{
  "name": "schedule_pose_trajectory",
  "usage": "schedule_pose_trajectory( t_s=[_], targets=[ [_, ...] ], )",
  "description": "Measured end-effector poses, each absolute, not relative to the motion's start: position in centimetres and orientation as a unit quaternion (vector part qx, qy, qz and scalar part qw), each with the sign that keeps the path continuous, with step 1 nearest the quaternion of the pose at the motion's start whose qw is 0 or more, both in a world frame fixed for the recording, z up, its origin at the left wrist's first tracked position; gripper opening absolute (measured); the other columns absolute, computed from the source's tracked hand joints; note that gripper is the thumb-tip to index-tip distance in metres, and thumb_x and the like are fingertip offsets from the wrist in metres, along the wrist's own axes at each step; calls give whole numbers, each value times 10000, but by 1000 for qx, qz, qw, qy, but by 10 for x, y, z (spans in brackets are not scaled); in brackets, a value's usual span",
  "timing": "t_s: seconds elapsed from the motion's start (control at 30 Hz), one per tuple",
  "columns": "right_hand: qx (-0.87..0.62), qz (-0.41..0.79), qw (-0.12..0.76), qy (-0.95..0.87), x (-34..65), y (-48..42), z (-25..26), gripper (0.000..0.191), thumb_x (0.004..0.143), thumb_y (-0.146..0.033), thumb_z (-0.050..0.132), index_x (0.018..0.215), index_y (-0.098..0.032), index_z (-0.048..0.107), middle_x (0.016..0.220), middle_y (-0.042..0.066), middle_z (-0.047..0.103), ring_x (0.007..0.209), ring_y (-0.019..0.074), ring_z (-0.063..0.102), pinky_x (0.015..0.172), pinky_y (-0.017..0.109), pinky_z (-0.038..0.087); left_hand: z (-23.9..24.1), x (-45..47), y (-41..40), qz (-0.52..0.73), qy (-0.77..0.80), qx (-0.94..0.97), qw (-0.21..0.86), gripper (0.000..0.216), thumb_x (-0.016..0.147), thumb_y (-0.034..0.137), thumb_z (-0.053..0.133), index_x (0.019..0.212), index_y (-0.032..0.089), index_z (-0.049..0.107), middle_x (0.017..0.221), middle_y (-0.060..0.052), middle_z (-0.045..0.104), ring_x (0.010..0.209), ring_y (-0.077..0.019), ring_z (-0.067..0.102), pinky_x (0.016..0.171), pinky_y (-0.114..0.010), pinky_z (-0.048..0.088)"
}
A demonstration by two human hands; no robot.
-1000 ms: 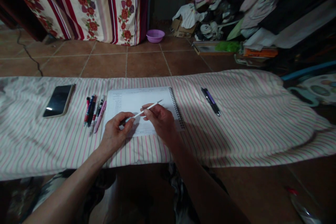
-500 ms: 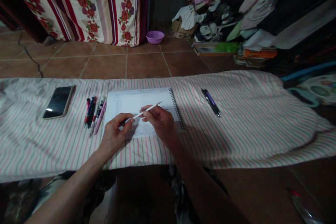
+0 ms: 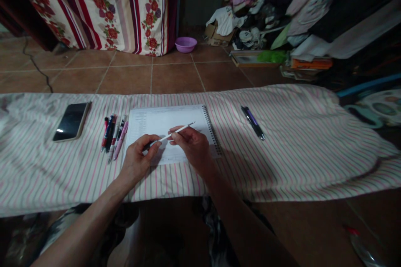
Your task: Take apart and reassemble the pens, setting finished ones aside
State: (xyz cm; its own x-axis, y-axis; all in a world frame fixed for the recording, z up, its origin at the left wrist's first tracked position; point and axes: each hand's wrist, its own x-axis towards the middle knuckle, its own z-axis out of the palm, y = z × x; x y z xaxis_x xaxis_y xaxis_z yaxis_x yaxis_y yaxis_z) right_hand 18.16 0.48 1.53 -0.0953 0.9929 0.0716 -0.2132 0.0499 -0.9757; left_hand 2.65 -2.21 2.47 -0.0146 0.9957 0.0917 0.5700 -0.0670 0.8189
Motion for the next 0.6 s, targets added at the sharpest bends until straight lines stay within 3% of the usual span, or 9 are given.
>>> schedule_pose_trajectory(
  t_s=[0.6],
  targets=[
    [-414, 565, 546, -460, 182, 3, 16, 116, 704, -307, 654, 715, -192, 650, 761, -3, 684, 652, 111, 654, 624, 246, 578, 24, 25, -23, 370, 586, 656, 298, 191, 775, 300, 531, 890, 175, 618, 845, -28, 663, 770, -156, 594, 692, -270, 468]
  ],
)
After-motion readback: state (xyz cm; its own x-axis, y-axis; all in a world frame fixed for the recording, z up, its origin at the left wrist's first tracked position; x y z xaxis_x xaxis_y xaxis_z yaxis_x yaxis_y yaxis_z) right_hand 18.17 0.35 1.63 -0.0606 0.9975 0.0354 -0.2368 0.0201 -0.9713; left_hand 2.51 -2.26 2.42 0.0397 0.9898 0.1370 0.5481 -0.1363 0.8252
